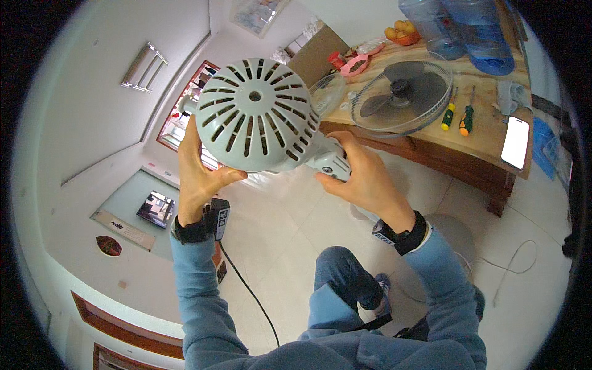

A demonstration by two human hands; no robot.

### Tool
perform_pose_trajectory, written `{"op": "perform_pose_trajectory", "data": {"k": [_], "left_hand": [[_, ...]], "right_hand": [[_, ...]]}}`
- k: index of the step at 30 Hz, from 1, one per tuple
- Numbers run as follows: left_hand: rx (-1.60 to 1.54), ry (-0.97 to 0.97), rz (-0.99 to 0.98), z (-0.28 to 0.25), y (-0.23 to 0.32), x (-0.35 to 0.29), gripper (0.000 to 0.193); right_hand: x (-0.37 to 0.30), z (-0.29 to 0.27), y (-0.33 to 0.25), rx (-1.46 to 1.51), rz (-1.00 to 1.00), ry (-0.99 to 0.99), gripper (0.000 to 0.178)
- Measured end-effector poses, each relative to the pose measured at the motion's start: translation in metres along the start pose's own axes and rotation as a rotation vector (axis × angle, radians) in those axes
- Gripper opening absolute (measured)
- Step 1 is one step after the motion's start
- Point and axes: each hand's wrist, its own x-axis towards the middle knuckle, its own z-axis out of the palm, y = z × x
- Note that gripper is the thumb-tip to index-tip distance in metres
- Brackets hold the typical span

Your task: The person assembles a standing fan by attaching the motor housing to the stand and repeatedly rotating the neck joint to test its movement. The person then stands and walks to a nearby table to pick up a phone.

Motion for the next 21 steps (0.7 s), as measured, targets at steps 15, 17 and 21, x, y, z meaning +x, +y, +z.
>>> {"op": "perform_pose_trajectory", "data": {"k": [15, 17, 21], "left_hand": [[0.033, 0.066, 0.242, 0.006, -0.018, 0.004, 0.111], [0.044, 0.092, 0.271, 0.008, -0.019, 0.002, 0.109], [-0.091, 0.161, 0.358, 0.019, -0.026, -0.001, 0.107]], "right_hand": [[-0.025, -0.006, -0.002, -0.153, 0.177, -0.05, 0.076], [-0.03, -0.006, -0.004, -0.156, 0.228, -0.05, 0.076], [-0.039, -0.009, -0.005, -0.223, 0.324, -0.092, 0.073]]}}
